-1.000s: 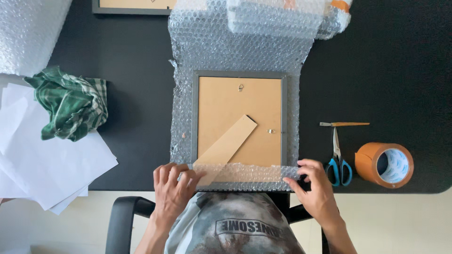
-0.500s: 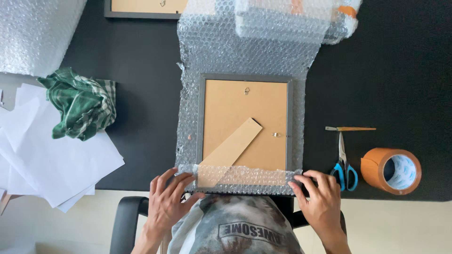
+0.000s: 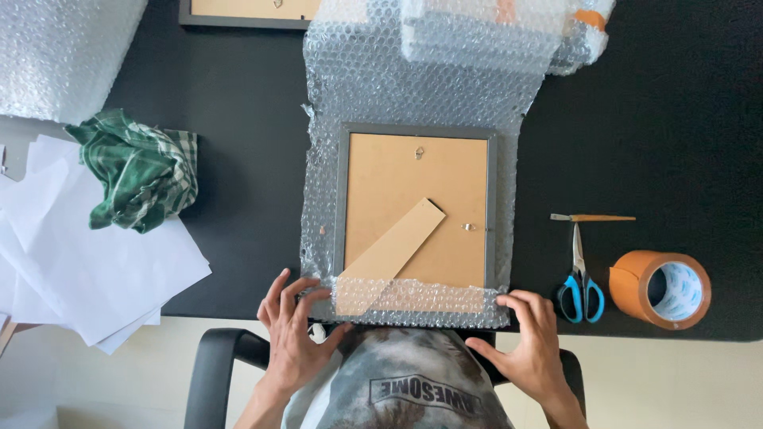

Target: The person places a glass pane and a backboard into a picture frame, wraps the frame in bubble wrap, and secures the wrap with tape.

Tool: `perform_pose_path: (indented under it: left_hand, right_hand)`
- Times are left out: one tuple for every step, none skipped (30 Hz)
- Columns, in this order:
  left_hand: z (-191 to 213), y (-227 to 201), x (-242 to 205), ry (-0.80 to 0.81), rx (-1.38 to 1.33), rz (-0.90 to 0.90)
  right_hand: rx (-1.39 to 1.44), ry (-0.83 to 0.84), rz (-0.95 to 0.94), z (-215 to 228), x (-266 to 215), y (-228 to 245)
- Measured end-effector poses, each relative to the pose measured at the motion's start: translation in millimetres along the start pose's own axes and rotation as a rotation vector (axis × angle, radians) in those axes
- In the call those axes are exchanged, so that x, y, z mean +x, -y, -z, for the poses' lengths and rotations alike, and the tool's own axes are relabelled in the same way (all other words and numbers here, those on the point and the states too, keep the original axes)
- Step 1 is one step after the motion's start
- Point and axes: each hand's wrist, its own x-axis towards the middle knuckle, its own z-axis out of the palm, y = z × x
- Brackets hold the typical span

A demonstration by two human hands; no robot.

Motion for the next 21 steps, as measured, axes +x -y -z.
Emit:
perform_pose_path:
  left_hand:
    - [-1,-1,0,-0.001,0.001,0.001]
    - [-1,-2,-1,0.000,-0.040,0.024]
    - [-1,-3,-2,0.002,-0.080,0.046]
    - [-1,-2,-2,0.001,-0.080,0.048]
    - [-1,-2,-2,0.003,-0.132,0.057]
    - [-2,-2,-3,0.005,-0.185,0.068]
    - [-1,-3,-3,0.005,-0.186,0.070]
    - [1,-3,-2,0.008,-0.217,0.065]
    - [2,-4,-2,0.011,-0.248,0.060]
    - [2,-3,-2,0.007,-0.245,0.060]
    - [2,-2,-3,0.002,-0.296,0.071]
    - [1,-2,-2,0.000,-0.349,0.080]
    - [0,0,-3,-0.002,-0.347,0.078]
    - [-1,1,-2,-0.042,-0.372,0.060]
    - [-3,2,0,-0.082,-0.396,0.042]
    - [-1,0,4,-0.080,-0.398,0.036]
    - [1,-2,8,-0.125,-0.393,0.003]
    - [3,-4,12,-0.170,-0.388,-0.030]
    - [6,-4,16,-0.170,-0.390,-0.035]
    - [9,-4,21,-0.205,-0.360,-0.090]
    - [13,-4,26,-0.241,-0.330,-0.145]
  right_hand:
    - [0.000,0.000,0.002,0,0,0]
    - [0.007,-0.002,-0.002,-1,0,0]
    - [0.013,-0.004,-0.006,-1,0,1]
    - [0.013,-0.004,-0.005,-3,-1,0]
    - [0.028,-0.017,-0.007,-4,-1,-1]
    - [0.042,-0.029,-0.009,-4,-2,-1]
    - [0.041,-0.027,-0.008,-4,-4,-1]
    - [0.082,-0.050,-0.004,-5,-4,-1]
    - [0.122,-0.074,0.000,-6,-4,0]
    - [0.124,-0.074,0.004,-6,-5,0]
    - [0.173,-0.095,0.008,-5,-5,0]
    - [0.221,-0.118,0.008,-5,-7,1]
    - [0.222,-0.120,0.009,-5,-7,0]
    - [0.213,-0.179,0.042,-4,-7,0]
    - [0.203,-0.238,0.074,-3,-7,0]
    - [0.202,-0.244,0.071,0,-5,1]
    - [0.184,-0.273,0.092,3,-4,2]
    - [0.165,-0.302,0.115,7,-2,2]
    - [0.164,-0.308,0.113,8,0,0]
    - [0.142,-0.348,0.163,9,2,-1]
    - [0.119,-0.388,0.214,10,4,-3]
